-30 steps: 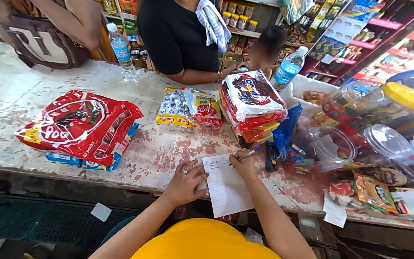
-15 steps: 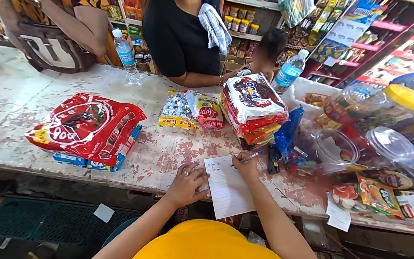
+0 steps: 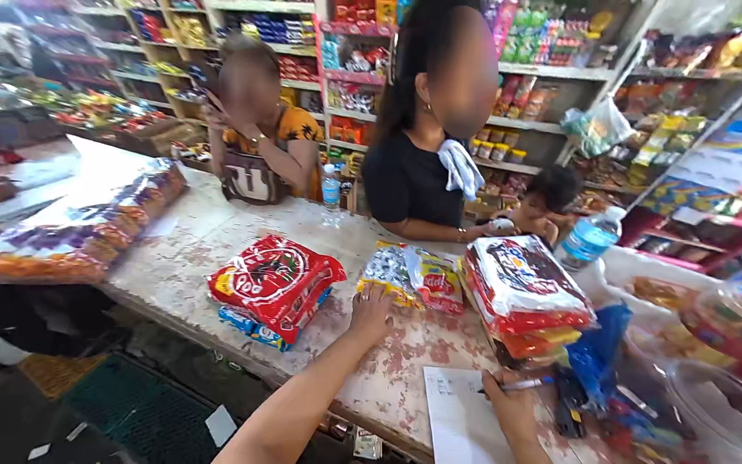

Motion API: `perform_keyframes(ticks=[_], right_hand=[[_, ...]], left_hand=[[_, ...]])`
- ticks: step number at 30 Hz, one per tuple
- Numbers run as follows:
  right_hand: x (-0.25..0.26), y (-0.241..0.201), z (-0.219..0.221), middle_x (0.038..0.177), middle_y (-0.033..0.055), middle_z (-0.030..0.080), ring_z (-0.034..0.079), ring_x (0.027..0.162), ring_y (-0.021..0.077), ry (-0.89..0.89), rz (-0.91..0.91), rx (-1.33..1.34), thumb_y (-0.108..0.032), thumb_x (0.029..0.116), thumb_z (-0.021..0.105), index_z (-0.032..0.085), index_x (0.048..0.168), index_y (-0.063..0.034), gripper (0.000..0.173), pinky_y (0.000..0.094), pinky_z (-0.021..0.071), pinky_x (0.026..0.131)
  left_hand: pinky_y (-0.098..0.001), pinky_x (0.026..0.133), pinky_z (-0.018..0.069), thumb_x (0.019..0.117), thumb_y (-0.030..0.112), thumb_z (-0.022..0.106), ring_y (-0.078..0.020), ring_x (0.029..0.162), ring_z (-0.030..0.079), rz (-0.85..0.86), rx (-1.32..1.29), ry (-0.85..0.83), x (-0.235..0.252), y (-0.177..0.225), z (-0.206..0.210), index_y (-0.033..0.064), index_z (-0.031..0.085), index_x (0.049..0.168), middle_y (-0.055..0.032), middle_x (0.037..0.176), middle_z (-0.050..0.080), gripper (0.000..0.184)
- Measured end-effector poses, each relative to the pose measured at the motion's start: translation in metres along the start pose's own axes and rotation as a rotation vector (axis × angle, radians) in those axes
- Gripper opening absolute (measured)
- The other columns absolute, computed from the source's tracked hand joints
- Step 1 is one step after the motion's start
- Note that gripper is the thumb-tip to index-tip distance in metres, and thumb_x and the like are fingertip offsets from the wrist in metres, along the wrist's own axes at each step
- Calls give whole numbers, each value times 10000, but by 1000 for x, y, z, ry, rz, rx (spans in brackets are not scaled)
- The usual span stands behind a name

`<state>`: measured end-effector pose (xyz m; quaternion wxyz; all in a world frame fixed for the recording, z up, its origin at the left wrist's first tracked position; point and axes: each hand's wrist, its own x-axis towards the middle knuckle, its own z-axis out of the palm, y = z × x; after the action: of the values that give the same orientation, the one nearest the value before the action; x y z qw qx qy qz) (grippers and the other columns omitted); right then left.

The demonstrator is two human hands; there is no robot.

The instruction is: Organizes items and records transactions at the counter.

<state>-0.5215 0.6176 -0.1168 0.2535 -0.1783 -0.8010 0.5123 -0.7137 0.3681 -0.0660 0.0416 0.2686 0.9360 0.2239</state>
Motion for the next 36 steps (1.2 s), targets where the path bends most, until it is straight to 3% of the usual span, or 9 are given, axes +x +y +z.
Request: perform_keyframes(ticks=[4,7,11,16,19,24,29,33,36], right_hand=[[0,5,1,536,-91,512,500,469,-22,1,-53,34,-90,863,663,546,655,-111,239,164,435,474],[-1,6,1,526,-98,502,495,462,-26,-4,-76,41,-85,866,655,525,643,-124,261,157,428,468],[-3,7,1,517,-100,495,486,450,-26,12,-74,62,-77,855,666,520,635,-129,269,154,418,459],[-2,5,2,508,-94,510,499,441,-20,32,-38,106,-44,854,664,520,629,-124,279,153,432,453],[-1,6,2,518,-99,511,500,450,-24,24,-58,86,-59,860,659,516,638,-130,274,150,430,459],[-3,10,-3,545,-98,515,507,473,-17,1,-50,96,-50,870,665,522,662,-121,263,156,447,484],[-2,8,-8,578,-99,530,517,506,-25,-34,-56,109,-67,897,652,551,705,-99,219,159,464,516],[0,7,-8,596,-104,535,519,517,-30,-54,-38,102,-73,908,650,554,727,-101,206,149,463,525],[0,4,-7,599,-90,539,523,525,-22,-39,-5,102,-73,924,653,564,726,-80,217,159,472,540]], left_hand=[[-586,1068,449,996,-17,490,-418,1346,517,-50,84,46,31,-27,-6,110,616,1361,-177,1462,550,406],[-563,1056,479,1013,-55,423,-425,1289,573,-93,83,-54,24,-34,-15,36,592,1371,-214,1459,544,407],[-543,1070,476,995,-49,479,-424,1267,580,-64,72,-8,-3,-53,-1,34,634,1314,-233,1415,559,364],[-597,1089,429,1017,185,569,-461,1390,464,-178,111,94,1,-44,-5,146,434,1550,-235,1603,367,551],[-549,1062,483,1015,1,492,-436,1282,576,-252,66,16,14,-36,-15,58,499,1471,-255,1480,501,460],[-555,1052,485,1009,30,534,-415,1238,608,-247,63,-24,0,-36,-6,11,587,1350,-247,1401,565,346],[-563,1085,462,995,63,556,-420,1315,562,-232,25,62,-69,-40,10,13,595,1377,-250,1452,548,388],[-621,967,513,1008,48,524,-454,1197,628,-337,59,171,-130,-59,14,31,642,1319,-251,1355,613,333],[-648,977,490,990,74,578,-510,1251,567,-377,96,240,-157,-63,13,4,651,1282,-293,1360,584,309]])
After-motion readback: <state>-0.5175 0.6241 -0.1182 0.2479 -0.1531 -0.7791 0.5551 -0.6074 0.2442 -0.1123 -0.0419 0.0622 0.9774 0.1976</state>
